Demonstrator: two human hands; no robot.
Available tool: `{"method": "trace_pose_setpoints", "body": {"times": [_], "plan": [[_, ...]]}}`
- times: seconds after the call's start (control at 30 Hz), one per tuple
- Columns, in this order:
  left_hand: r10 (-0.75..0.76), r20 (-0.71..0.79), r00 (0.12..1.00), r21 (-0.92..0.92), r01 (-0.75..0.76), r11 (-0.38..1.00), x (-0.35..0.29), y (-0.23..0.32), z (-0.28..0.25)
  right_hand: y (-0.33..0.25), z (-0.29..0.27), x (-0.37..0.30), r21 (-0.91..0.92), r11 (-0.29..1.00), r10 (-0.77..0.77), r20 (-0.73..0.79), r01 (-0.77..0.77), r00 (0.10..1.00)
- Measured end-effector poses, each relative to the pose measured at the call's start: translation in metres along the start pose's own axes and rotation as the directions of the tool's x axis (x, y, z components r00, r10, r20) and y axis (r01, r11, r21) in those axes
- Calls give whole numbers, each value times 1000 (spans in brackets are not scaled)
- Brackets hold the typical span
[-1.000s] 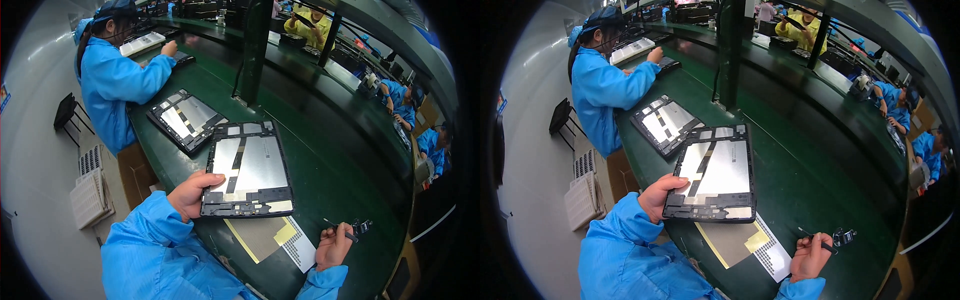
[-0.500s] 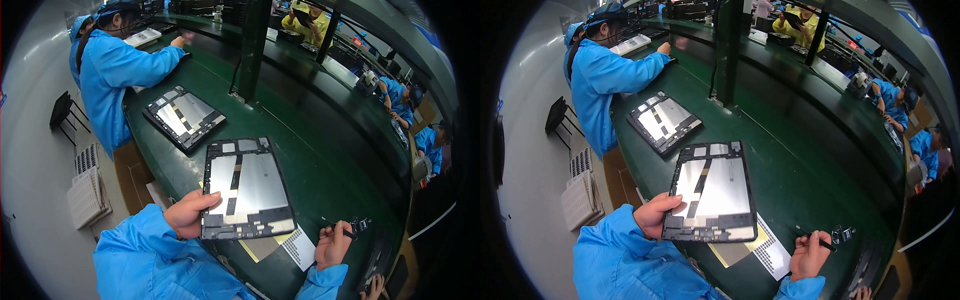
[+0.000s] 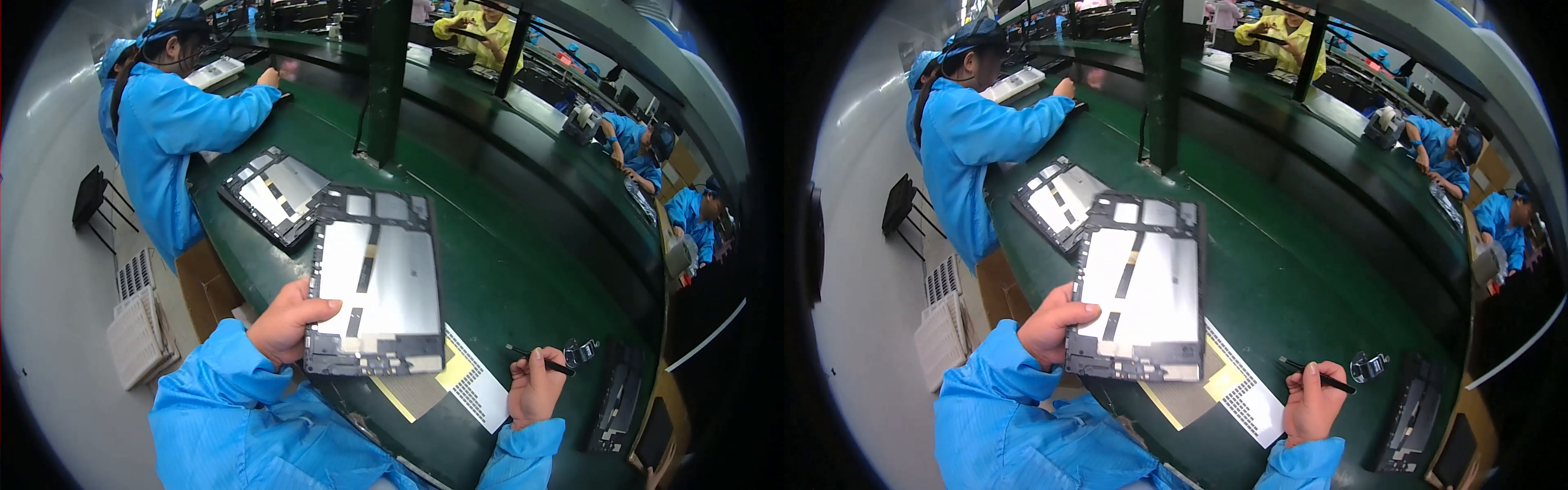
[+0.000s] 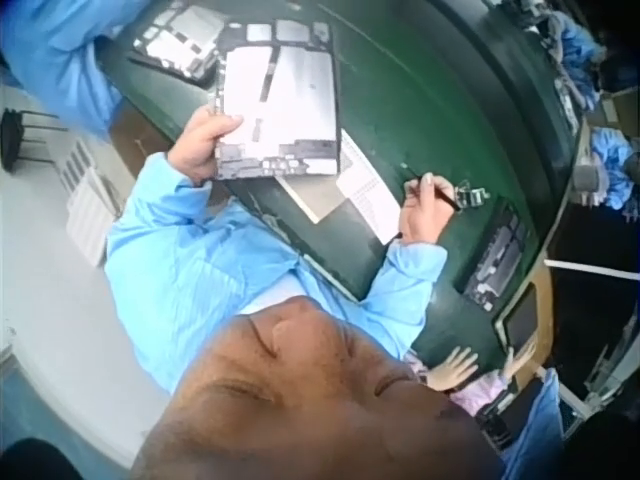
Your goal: The person assembles internal components and a screen frame into a tablet using a small hand tool.
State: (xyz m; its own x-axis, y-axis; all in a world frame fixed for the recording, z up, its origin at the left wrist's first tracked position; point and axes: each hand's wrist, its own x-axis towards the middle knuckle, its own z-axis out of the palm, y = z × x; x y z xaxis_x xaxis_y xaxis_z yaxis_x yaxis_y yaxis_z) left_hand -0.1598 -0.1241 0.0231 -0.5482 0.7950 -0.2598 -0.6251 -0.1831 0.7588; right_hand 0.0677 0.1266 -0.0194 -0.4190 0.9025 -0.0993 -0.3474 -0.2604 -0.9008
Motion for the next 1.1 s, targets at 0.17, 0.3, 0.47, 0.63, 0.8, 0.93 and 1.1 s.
{"method": "trace_pose_setpoints", "body": {"times": [0.17,0.3,0.47,0.63,0.8,0.93,1.1], "plan": [[241,-116,964,14,-241,970,10,9,-14,2,-2,2,-12,1000,18,49,-17,999],[328,-206,922,1,-335,942,26,27,-31,2,-1,1,-14,999,44,39,-44,998],[481,-329,812,243,-420,875,52,59,-63,4,-2,3,-20,999,47,59,-46,997],[580,-413,702,614,-255,747,47,81,-78,1,0,-1,-20,999,33,66,-31,997],[548,-484,682,510,-289,810,60,84,-112,6,1,4,-73,996,61,75,-56,995],[920,147,362,891,354,-282,57,74,-137,8,-5,7,-63,998,-8,91,14,996],[862,296,411,947,-5,-323,39,66,-81,8,9,12,-244,964,-60,171,101,983]]}}
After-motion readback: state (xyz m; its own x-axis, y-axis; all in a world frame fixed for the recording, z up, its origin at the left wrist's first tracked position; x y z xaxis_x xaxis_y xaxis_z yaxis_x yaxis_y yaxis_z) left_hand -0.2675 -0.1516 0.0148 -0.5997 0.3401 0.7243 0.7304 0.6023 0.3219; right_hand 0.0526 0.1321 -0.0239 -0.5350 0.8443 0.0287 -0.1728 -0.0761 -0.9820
